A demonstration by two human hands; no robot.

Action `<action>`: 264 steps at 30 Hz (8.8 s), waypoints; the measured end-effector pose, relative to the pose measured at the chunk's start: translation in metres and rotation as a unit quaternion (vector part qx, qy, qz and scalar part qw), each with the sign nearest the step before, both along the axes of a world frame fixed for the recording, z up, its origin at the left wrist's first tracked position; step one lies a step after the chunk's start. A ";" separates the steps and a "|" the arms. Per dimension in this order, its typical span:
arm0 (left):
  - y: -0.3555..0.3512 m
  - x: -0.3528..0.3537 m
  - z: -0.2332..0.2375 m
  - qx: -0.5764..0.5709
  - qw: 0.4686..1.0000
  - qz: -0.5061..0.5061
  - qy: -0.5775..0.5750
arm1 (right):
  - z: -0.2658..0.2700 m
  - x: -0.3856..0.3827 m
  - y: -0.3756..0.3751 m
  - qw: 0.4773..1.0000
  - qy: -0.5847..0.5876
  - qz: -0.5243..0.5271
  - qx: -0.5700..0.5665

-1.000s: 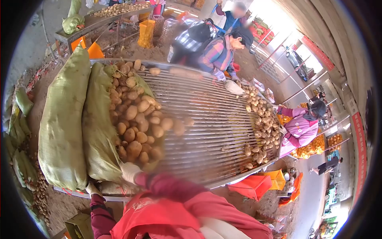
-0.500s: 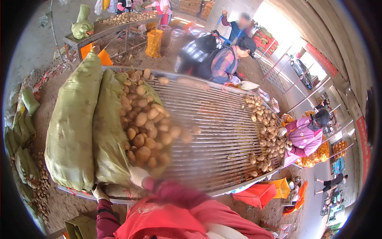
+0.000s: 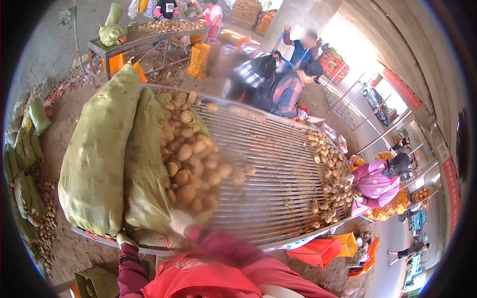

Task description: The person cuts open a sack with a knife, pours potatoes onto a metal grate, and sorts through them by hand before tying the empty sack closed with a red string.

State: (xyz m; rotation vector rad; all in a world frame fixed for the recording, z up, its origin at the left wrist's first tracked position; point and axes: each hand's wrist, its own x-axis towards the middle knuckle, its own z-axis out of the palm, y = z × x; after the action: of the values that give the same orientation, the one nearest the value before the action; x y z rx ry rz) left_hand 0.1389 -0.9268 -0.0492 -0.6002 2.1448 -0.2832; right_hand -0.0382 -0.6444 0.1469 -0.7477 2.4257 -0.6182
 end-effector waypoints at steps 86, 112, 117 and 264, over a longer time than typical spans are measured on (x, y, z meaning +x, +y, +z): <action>0.236 -0.079 0.117 0.288 0.676 0.581 0.351 | 0.015 -0.099 0.227 0.998 0.001 -0.049 -0.033; 0.178 -0.120 0.144 0.410 0.883 -0.103 0.202 | -0.028 -0.083 0.201 0.964 0.088 -0.223 0.114; 0.160 -0.102 0.038 0.261 0.881 -0.348 0.186 | -0.027 -0.079 0.205 0.967 0.120 -0.205 0.094; 0.171 -0.288 0.489 0.432 0.437 -0.039 0.788 | 0.423 -0.112 0.359 0.654 0.323 -0.388 -0.564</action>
State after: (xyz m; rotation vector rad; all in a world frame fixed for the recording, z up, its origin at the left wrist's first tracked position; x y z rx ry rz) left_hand -0.1487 -0.7560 0.4397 0.1100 3.3208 2.1188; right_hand -0.1504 -0.2852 0.5700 -0.2268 2.7034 -2.7787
